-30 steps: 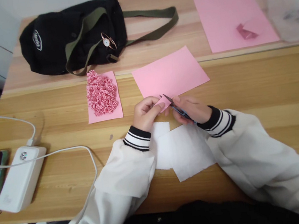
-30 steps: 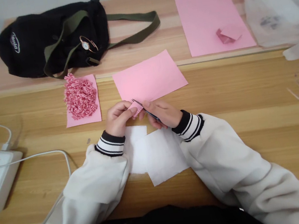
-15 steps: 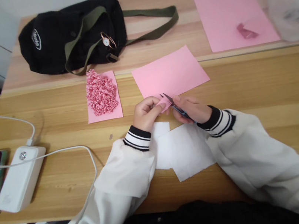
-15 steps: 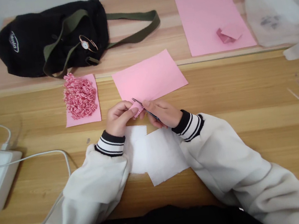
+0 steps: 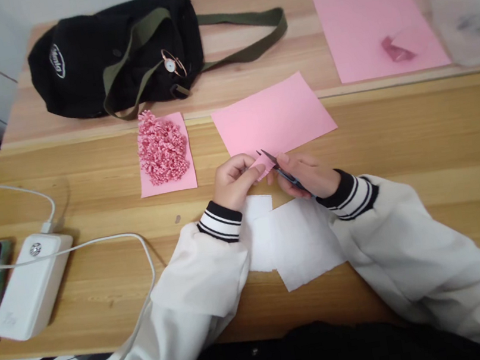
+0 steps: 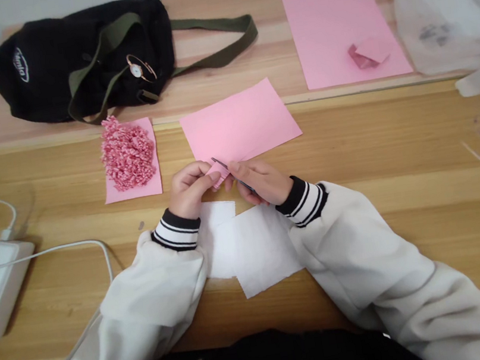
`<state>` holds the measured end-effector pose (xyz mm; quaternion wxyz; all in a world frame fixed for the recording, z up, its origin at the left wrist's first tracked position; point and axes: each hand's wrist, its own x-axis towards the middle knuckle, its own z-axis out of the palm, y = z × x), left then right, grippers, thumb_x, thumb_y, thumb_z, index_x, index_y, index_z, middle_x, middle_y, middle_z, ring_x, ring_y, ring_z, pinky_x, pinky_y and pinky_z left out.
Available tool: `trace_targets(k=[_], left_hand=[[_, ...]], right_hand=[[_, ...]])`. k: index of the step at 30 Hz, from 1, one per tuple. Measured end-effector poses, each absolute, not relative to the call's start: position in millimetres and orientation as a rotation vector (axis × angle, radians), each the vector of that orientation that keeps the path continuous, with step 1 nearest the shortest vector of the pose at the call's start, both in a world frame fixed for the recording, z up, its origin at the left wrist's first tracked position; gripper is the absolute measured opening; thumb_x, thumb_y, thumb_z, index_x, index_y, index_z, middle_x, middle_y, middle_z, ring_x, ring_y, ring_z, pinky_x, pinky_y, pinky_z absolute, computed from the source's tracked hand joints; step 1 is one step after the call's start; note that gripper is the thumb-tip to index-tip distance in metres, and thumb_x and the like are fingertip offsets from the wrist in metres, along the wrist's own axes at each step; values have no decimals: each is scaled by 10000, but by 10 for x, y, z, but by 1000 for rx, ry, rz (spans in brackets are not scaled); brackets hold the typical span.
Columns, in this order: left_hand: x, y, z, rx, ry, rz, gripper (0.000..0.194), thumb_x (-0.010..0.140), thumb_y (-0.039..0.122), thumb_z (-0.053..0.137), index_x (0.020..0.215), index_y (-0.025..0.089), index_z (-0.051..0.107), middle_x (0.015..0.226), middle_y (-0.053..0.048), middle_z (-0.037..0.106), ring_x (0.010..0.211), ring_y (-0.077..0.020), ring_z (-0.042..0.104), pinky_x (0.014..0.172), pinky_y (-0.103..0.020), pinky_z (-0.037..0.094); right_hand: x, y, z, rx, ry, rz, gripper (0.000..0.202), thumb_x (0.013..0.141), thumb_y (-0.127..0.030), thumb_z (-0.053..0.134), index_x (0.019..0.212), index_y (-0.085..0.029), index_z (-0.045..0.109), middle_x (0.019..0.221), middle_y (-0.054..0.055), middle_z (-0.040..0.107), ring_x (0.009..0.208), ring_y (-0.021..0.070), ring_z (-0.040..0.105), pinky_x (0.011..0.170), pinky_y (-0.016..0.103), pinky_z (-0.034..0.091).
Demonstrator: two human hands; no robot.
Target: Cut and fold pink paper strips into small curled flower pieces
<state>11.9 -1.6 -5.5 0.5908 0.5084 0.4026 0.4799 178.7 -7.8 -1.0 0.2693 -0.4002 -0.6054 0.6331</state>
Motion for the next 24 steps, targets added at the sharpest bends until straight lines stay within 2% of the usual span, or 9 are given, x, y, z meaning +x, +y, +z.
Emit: trace_targets(k=[5, 24], left_hand=[[125, -10, -52, 1198, 915, 1108, 273, 683, 266, 669, 495, 157, 505, 501, 15, 531, 505, -85, 440, 517, -238, 348], [130, 0, -51, 1176, 917, 1096, 268, 709, 152, 663, 489, 145, 510, 512, 24, 523, 515, -85, 444, 568, -250, 361]], right_hand=[[1787, -76, -14, -1058, -1631, 1706, 533, 895, -620, 296, 763, -155, 522, 372, -71, 405, 274, 56, 287, 283, 185, 216], [1775, -67, -3, -1072, -1634, 1701, 514, 891, -624, 313, 726, -167, 483, 357, -69, 405, 271, 56, 287, 292, 189, 215]])
